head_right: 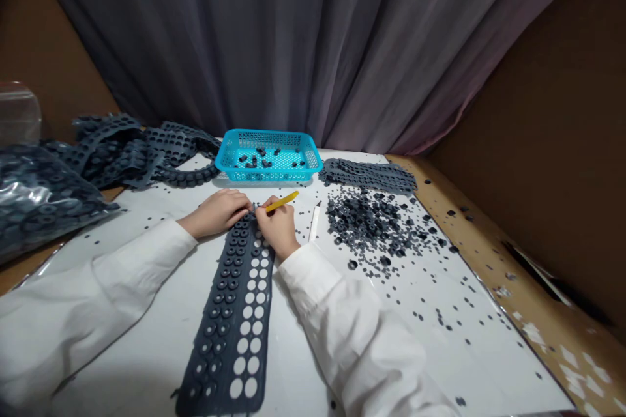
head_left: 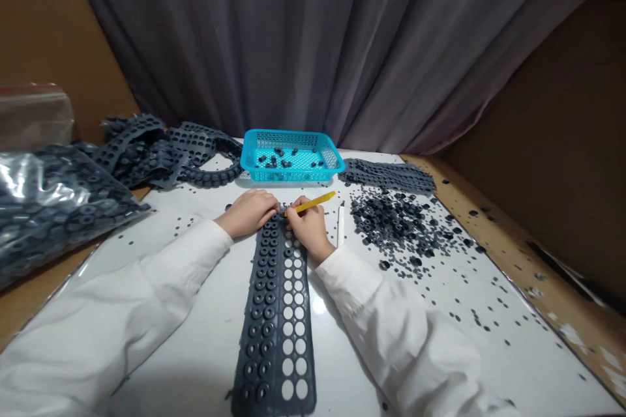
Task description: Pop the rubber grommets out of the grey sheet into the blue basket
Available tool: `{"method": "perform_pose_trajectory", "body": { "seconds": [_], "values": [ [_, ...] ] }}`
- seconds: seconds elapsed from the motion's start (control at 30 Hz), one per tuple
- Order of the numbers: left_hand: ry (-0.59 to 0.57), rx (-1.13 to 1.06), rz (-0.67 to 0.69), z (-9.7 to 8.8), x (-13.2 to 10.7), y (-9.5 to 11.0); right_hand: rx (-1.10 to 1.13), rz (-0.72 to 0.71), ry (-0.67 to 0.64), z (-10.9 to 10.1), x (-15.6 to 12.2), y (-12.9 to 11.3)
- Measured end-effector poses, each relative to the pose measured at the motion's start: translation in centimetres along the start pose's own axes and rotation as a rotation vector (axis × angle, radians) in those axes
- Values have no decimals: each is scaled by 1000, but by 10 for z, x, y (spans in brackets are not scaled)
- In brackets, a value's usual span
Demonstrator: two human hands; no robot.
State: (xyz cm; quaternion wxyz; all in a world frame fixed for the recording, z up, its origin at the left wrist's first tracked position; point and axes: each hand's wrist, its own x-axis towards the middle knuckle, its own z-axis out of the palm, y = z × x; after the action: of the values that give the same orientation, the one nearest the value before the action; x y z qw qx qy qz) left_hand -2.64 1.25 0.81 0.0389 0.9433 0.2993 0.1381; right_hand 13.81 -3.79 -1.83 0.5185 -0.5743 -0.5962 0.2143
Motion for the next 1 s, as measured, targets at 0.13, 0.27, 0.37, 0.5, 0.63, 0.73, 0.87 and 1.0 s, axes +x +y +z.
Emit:
{"method": "perform_pose_trajectory", "body": {
  "seconds": [0.13,0.27,0.37,0.5,0.63,0.73,0.87,1.0],
  "values": [
    [9,-49,-12,2,-1,-1,-10,0,4,0,0,1],
    [41,-129,-37,3,-1,-5,-11,1,-2,1,0,1],
    [69,-203,-61,3,-1,-8,-9,7,-6,1,0,1],
    [89,-308,-96,3,-1,-9,-7,7,-10,0,0,0],
    [115,-414,-167,5,-1,-8,0,4,-15,0,0,-1],
    [136,-486,-226,8,-2,-7,6,-3,-18,0,-1,-1],
    [159,-572,-290,11,-1,-7,17,-3,-22,0,-1,-1],
    [190,-660,-339,12,0,-8,33,4,-24,-1,-1,-2]
  ]
}}
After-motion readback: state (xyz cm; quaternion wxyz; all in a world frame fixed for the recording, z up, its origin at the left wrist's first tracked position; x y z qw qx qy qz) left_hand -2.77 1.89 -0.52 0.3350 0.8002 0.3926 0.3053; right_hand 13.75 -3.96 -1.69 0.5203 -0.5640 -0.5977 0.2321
